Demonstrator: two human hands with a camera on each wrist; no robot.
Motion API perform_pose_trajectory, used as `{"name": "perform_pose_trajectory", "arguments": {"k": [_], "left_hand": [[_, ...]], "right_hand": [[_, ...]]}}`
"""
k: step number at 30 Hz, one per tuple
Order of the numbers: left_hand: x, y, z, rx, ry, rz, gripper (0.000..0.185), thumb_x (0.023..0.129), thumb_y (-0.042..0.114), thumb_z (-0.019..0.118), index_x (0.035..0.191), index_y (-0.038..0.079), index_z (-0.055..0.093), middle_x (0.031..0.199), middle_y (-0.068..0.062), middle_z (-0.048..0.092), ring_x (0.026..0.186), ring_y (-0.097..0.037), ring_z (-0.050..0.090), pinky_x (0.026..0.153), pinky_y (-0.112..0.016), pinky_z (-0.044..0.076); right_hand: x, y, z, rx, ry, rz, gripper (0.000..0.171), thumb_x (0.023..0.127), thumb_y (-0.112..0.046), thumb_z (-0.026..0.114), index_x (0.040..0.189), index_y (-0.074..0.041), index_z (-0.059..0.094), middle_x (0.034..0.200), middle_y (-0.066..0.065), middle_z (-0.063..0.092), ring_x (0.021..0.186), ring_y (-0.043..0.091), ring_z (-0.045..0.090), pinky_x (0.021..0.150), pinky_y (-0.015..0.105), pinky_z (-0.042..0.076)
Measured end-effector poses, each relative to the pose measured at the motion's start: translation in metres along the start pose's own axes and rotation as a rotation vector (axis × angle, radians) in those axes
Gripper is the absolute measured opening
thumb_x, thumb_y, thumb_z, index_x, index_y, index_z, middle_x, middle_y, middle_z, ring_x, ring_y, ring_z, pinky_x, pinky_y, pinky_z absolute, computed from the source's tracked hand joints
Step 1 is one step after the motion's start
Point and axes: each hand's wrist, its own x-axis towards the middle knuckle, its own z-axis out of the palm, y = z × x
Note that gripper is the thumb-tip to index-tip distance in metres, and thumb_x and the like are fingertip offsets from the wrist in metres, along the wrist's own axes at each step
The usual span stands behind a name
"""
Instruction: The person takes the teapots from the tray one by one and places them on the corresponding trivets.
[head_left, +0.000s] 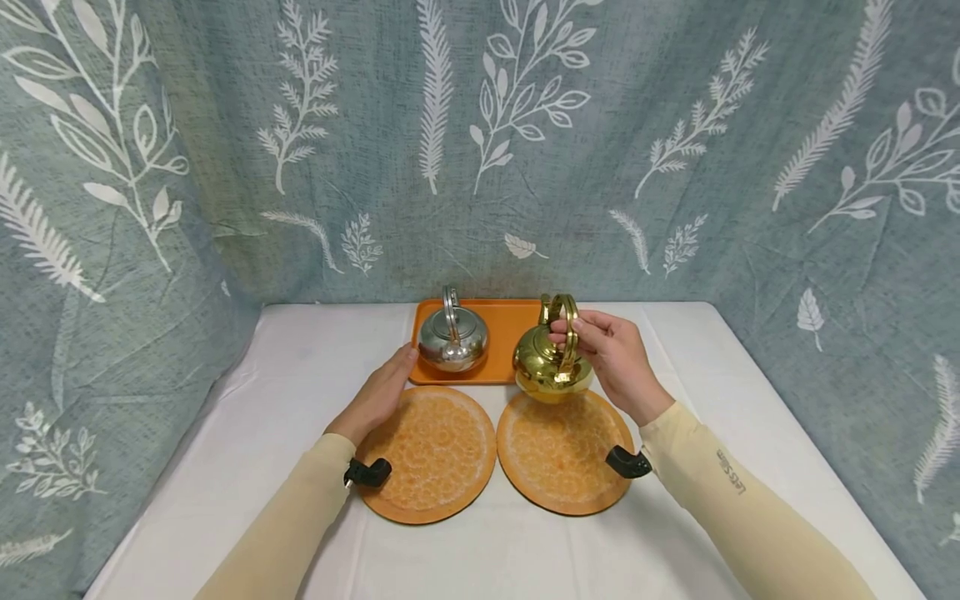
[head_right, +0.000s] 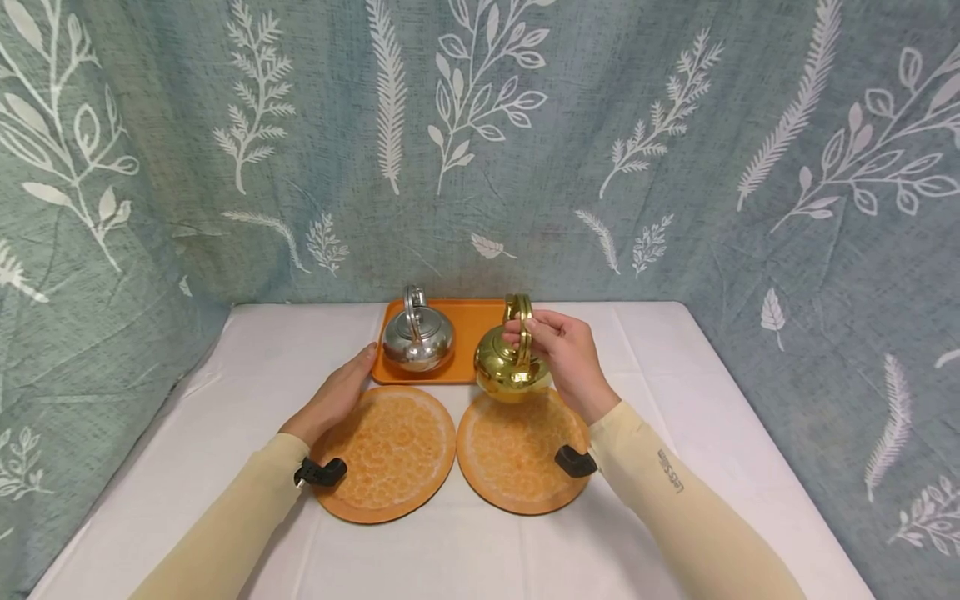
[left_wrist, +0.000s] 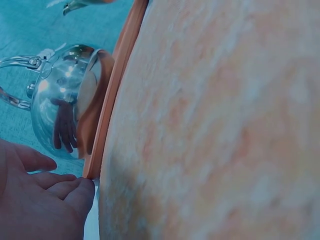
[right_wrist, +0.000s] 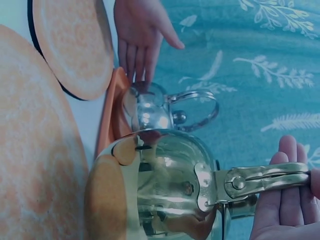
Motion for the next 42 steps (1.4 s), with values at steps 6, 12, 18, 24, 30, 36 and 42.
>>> {"name": "perform_pose_trajectory", "arguments": {"k": [6, 12, 18, 24, 30, 36, 42], "left_hand": [[0.000, 0.000, -0.001, 0.003, -0.004, 0.011, 0.081, 0.117, 0.061, 0.020, 0.175, 0.006, 0.013, 0.180, -0.018, 0.010, 0.165, -0.039, 0.006, 0.131, -0.060, 0.007], [0.001, -0.001, -0.001, 0.003, -0.009, 0.007, 0.085, 0.115, 0.065, 0.019, 0.175, 0.005, 0.012, 0.180, -0.017, 0.009, 0.165, -0.038, 0.005, 0.132, -0.059, 0.007], [0.002, 0.000, -0.001, 0.016, -0.003, 0.017, 0.088, 0.114, 0.067, 0.017, 0.174, 0.003, 0.013, 0.180, -0.018, 0.011, 0.165, -0.038, 0.006, 0.132, -0.058, 0.008], [0.001, -0.001, -0.002, 0.014, -0.011, 0.017, 0.088, 0.114, 0.067, 0.017, 0.174, 0.002, 0.012, 0.180, -0.018, 0.010, 0.165, -0.038, 0.006, 0.132, -0.058, 0.007], [0.002, -0.002, -0.003, 0.012, -0.014, 0.013, 0.083, 0.116, 0.062, 0.018, 0.174, 0.002, 0.013, 0.180, -0.018, 0.009, 0.165, -0.038, 0.005, 0.132, -0.059, 0.007], [0.003, -0.002, -0.002, 0.021, -0.014, 0.020, 0.080, 0.118, 0.059, 0.018, 0.173, 0.001, 0.014, 0.180, -0.019, 0.010, 0.165, -0.039, 0.006, 0.131, -0.059, 0.007], [0.002, -0.001, -0.002, 0.019, -0.008, 0.019, 0.080, 0.118, 0.058, 0.018, 0.173, 0.001, 0.013, 0.180, -0.019, 0.011, 0.165, -0.038, 0.006, 0.132, -0.058, 0.008]], "right_hand": [[-0.005, -0.001, -0.001, -0.013, 0.004, -0.005, 0.040, 0.116, -0.008, 0.054, 0.143, 0.020, 0.056, 0.117, 0.019, 0.078, 0.100, 0.017, 0.079, 0.104, 0.038, 0.058], [-0.009, -0.001, -0.003, -0.022, 0.006, 0.000, 0.041, 0.116, -0.009, 0.054, 0.143, 0.021, 0.054, 0.112, 0.010, 0.080, 0.101, 0.018, 0.079, 0.105, 0.039, 0.057], [-0.013, -0.003, -0.005, -0.032, 0.003, -0.003, 0.039, 0.116, -0.009, 0.054, 0.141, 0.021, 0.057, 0.114, 0.012, 0.080, 0.101, 0.018, 0.079, 0.104, 0.039, 0.058], [-0.018, -0.002, -0.007, -0.029, 0.008, -0.007, 0.034, 0.115, -0.009, 0.056, 0.134, 0.018, 0.063, 0.114, 0.016, 0.079, 0.099, 0.019, 0.079, 0.101, 0.038, 0.060], [-0.024, -0.001, -0.007, -0.016, 0.001, -0.009, 0.033, 0.115, -0.008, 0.056, 0.134, 0.019, 0.061, 0.112, 0.013, 0.080, 0.099, 0.020, 0.079, 0.103, 0.039, 0.059], [-0.031, -0.001, -0.006, -0.021, 0.000, -0.001, 0.032, 0.115, -0.007, 0.055, 0.133, 0.019, 0.061, 0.113, 0.016, 0.079, 0.099, 0.020, 0.079, 0.103, 0.038, 0.059], [-0.039, 0.000, -0.004, -0.018, -0.002, 0.010, 0.034, 0.115, -0.007, 0.055, 0.134, 0.020, 0.060, 0.112, 0.016, 0.080, 0.098, 0.019, 0.079, 0.102, 0.038, 0.059]]}}
